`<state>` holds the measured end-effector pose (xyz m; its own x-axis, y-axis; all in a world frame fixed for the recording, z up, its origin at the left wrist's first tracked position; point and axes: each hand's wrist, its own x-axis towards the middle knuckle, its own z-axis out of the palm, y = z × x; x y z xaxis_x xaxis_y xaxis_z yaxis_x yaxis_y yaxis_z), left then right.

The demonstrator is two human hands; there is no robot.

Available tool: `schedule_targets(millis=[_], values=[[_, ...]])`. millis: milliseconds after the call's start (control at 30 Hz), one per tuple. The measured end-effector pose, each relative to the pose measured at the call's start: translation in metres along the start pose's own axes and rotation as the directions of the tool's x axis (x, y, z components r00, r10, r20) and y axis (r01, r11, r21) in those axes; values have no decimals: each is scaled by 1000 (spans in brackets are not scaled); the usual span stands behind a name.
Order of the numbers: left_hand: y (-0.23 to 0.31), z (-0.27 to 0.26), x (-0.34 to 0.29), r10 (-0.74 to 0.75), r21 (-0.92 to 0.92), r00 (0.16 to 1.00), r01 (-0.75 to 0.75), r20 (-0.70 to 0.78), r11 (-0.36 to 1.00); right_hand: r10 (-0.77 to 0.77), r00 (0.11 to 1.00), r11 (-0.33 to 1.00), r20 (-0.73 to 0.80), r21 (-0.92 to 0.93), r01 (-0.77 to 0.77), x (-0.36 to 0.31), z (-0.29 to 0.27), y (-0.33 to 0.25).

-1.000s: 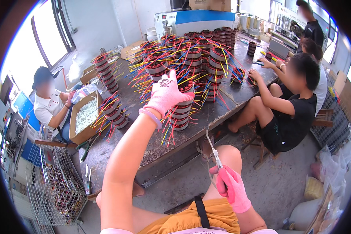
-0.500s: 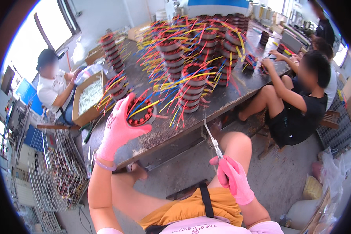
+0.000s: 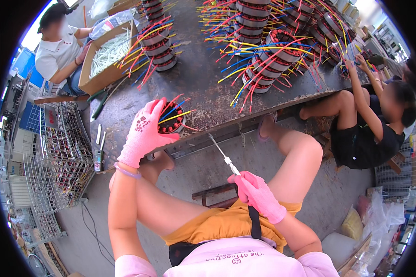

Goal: The person uses a handheld lighter to apply a flame to the wire ends of circular electrical components, moving the lighter around the wires before placing the finished component onto a stack.

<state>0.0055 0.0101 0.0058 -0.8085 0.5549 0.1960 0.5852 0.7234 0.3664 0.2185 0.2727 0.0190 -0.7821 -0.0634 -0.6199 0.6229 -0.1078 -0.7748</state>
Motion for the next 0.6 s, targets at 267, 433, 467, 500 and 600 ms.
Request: schedule_targets(millis=[267, 433, 467, 500, 600], values=[[-1, 0, 1, -7, -33, 1000, 6, -11, 999, -105, 992, 990, 66, -83, 110, 18, 5, 10], [-3, 1, 3, -22, -54, 1000, 22, 6, 998, -19, 998, 994, 52, -104, 24, 19, 8, 1], [-3, 1, 3, -28, -59, 1000, 29, 10, 998, -20, 999, 995, 44, -99, 24, 19, 9, 3], [-4, 1, 3, -29, -61, 999, 30, 12, 998, -23, 999, 995, 38, -94, 26, 19, 9, 4], [-6, 0, 3, -26, -58, 1000, 27, 14, 998, -22, 999, 1000, 36, -17, 22, 20, 11, 6]])
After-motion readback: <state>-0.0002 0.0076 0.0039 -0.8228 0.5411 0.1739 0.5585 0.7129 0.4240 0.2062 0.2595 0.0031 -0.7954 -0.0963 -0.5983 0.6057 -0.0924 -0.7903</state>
